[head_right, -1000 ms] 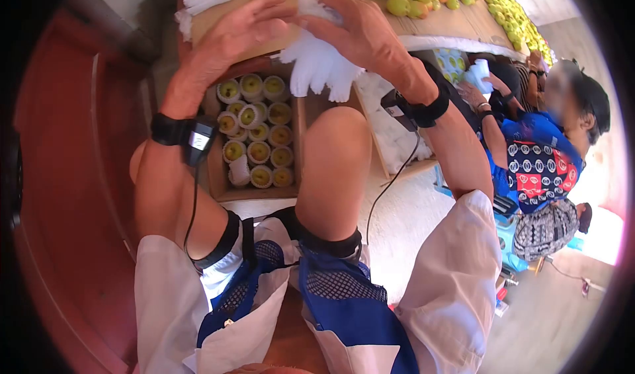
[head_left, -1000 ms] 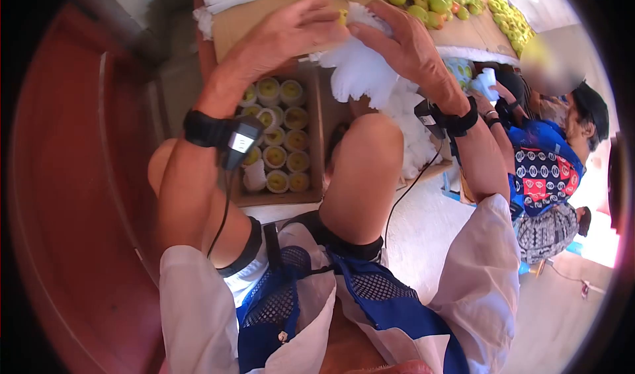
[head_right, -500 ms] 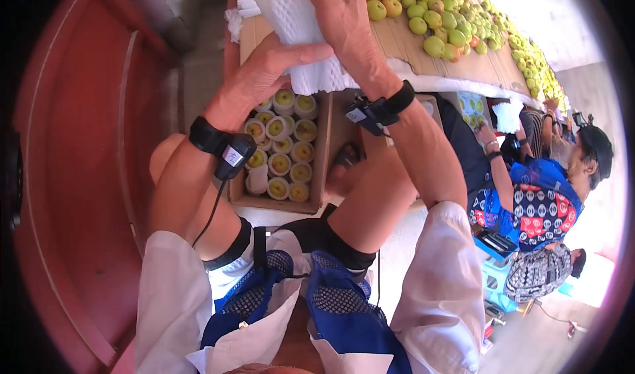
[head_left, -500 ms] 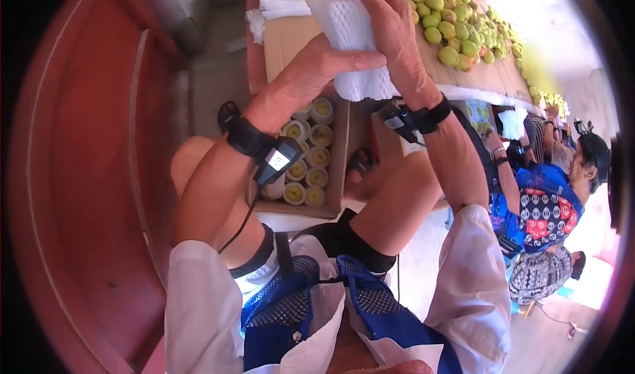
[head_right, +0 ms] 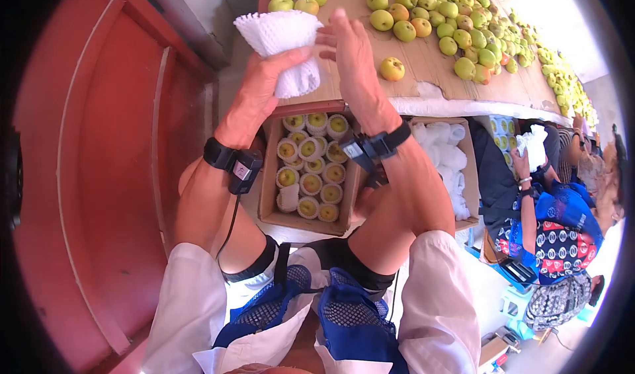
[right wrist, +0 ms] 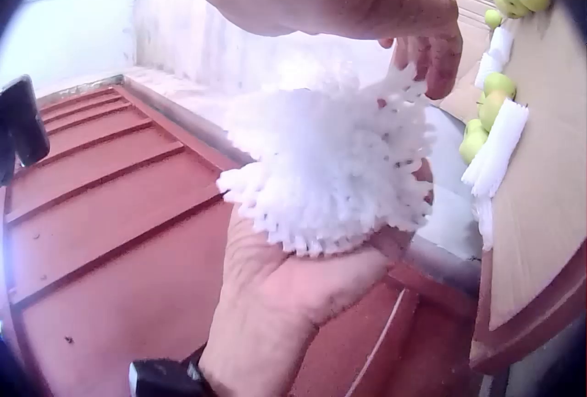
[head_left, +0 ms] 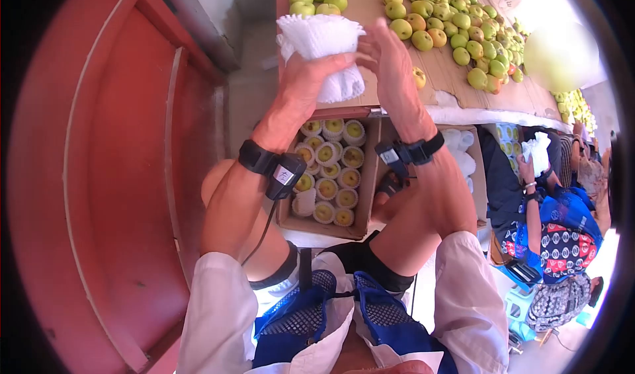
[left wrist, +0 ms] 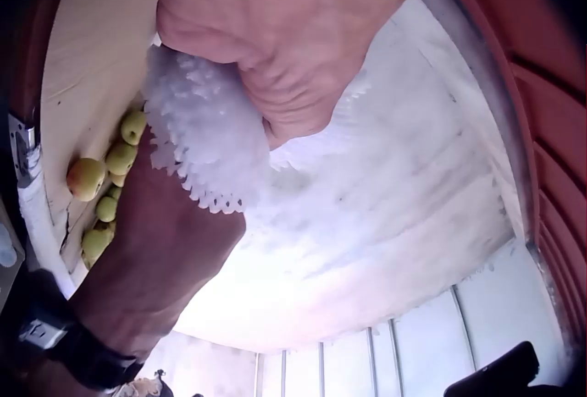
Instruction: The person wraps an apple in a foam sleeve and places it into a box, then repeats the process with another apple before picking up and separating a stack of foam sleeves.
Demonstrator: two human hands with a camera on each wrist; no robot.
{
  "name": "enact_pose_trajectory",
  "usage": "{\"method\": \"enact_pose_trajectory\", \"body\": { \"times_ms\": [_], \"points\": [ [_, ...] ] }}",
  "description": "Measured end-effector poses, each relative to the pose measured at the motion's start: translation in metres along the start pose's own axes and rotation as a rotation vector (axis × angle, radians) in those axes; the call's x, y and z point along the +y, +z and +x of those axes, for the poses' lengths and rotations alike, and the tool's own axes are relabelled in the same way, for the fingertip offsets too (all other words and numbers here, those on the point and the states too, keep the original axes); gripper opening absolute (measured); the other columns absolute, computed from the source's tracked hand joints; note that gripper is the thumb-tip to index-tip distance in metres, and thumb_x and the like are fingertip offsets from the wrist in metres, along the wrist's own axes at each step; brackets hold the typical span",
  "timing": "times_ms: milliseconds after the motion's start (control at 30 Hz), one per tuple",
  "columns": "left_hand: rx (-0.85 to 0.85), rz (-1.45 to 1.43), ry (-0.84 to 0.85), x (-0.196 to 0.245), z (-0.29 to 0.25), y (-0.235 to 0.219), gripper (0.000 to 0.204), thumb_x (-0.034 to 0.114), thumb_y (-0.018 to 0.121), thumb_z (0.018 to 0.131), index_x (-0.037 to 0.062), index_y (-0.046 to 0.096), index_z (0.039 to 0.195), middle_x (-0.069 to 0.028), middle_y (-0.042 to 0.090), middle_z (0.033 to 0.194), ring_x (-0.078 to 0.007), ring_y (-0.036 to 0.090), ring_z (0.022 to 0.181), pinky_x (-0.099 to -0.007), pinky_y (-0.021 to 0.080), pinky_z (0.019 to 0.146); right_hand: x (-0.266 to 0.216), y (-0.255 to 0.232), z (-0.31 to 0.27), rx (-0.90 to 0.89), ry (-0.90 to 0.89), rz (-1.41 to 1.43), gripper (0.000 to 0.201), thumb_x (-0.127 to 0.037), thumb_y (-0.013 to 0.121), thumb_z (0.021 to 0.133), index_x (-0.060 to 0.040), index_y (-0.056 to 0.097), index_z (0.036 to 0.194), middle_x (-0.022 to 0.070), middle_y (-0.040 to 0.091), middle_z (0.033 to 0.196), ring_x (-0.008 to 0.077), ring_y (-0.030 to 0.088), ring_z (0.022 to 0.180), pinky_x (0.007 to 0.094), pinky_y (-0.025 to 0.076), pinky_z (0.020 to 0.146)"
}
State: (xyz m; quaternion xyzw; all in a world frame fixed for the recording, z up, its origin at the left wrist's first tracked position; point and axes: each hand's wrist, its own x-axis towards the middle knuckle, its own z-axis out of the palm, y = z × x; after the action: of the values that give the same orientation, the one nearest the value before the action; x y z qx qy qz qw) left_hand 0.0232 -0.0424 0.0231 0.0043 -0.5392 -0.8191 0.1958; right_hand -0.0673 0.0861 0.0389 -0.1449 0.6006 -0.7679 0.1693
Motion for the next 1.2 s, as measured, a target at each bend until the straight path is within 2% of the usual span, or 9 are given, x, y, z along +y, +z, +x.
{"method": "enact_pose_trajectory", "body": {
  "times_ms": [133,233,433,633,833,900,1033,1133,1200],
  "points": [
    [0.063,0.083,-0.047,0.026,0.004,0.004,0.05,0.013,0.073,0.09,0.0002,0.055,0.135,-0.0071,0.064,0.123,-0.0171,0.062,0.112,-0.0333,0.051,0.093,-0.002,0.005,-0.019,-0.087,-0.001,-0.251,0.06,-0.051,0.06,0.096,0.0064,0.062,0.113,0.0152,0.067,0.108,0.0207,0.064,0.101,0.0326,0.049,0.081],
    [0.073,0.078,-0.07,0.023,0.012,-0.005,0.049,0.012,0.073,0.088,-0.0013,0.056,0.132,-0.0104,0.065,0.121,-0.0192,0.063,0.111,-0.0362,0.054,0.093,0.0,0.007,-0.02,-0.228,-0.18,-0.519,0.057,-0.046,0.066,0.094,0.0083,0.063,0.113,0.0127,0.068,0.102,0.0173,0.063,0.097,0.0307,0.049,0.08],
    [0.051,-0.13,-0.215,0.031,0.009,-0.004,0.062,0.019,0.073,0.093,-0.002,0.045,0.143,-0.0108,0.058,0.134,-0.0218,0.059,0.121,-0.0383,0.049,0.104,-0.013,-0.01,-0.011,-0.306,0.018,-0.284,0.046,-0.034,0.066,0.094,0.0065,0.066,0.117,0.0085,0.069,0.101,0.0143,0.062,0.095,0.0301,0.049,0.081],
    [0.015,-0.085,-0.208,0.027,0.016,0.0,0.061,0.012,0.075,0.089,0.0001,0.047,0.142,-0.0099,0.059,0.133,-0.0221,0.058,0.122,-0.039,0.048,0.105,-0.012,-0.012,-0.012,-0.161,0.107,-0.116,0.043,-0.03,0.059,0.096,0.004,0.064,0.121,0.0042,0.068,0.104,0.0126,0.062,0.095,0.0287,0.049,0.079],
    [0.096,-0.158,-0.224,0.016,0.022,-0.006,0.055,0.007,0.072,0.089,0.0007,0.05,0.139,-0.0099,0.062,0.128,-0.023,0.061,0.119,-0.0384,0.049,0.104,-0.006,-0.022,-0.008,-0.184,0.136,0.098,0.04,-0.028,0.06,0.097,0.0004,0.063,0.125,0.0044,0.068,0.109,0.0129,0.063,0.098,0.0289,0.052,0.078],
    [0.121,-0.062,-0.243,0.013,0.019,-0.001,0.054,0.006,0.071,0.09,0.0008,0.05,0.139,-0.0107,0.063,0.129,-0.0232,0.062,0.117,-0.0379,0.05,0.102,0.008,-0.023,-0.007,-0.213,0.016,-0.092,0.046,-0.03,0.064,0.093,0.0071,0.063,0.12,0.0114,0.071,0.103,0.0194,0.066,0.093,0.0329,0.052,0.075],
    [0.159,0.095,-0.187,0.014,0.017,0.012,0.053,0.007,0.072,0.089,-0.0042,0.052,0.137,-0.0113,0.062,0.129,-0.0221,0.063,0.116,-0.0367,0.051,0.099,-0.003,-0.017,-0.012,-0.09,-0.176,-0.563,0.045,-0.033,0.069,0.087,0.0042,0.067,0.112,0.0254,0.07,0.1,0.0386,0.069,0.097,0.0469,0.052,0.084],
    [0.165,0.091,-0.205,0.017,0.015,0.017,0.053,0.006,0.069,0.091,-0.0039,0.05,0.139,-0.011,0.061,0.13,-0.0211,0.062,0.118,-0.0358,0.051,0.1,-0.011,-0.016,-0.014,-0.085,-0.21,-0.566,0.039,-0.032,0.069,0.088,0.0038,0.067,0.103,0.0202,0.07,0.089,0.0319,0.068,0.084,0.0417,0.052,0.077],
    [0.132,0.102,-0.206,0.014,0.018,0.015,0.052,0.009,0.067,0.093,-0.0026,0.049,0.141,-0.0105,0.061,0.131,-0.0208,0.062,0.118,-0.0363,0.051,0.101,-0.017,-0.018,-0.016,-0.111,-0.18,-0.517,0.039,-0.032,0.07,0.086,0.002,0.068,0.105,0.0235,0.07,0.096,0.0375,0.069,0.092,0.0444,0.053,0.082]
  ]
}}
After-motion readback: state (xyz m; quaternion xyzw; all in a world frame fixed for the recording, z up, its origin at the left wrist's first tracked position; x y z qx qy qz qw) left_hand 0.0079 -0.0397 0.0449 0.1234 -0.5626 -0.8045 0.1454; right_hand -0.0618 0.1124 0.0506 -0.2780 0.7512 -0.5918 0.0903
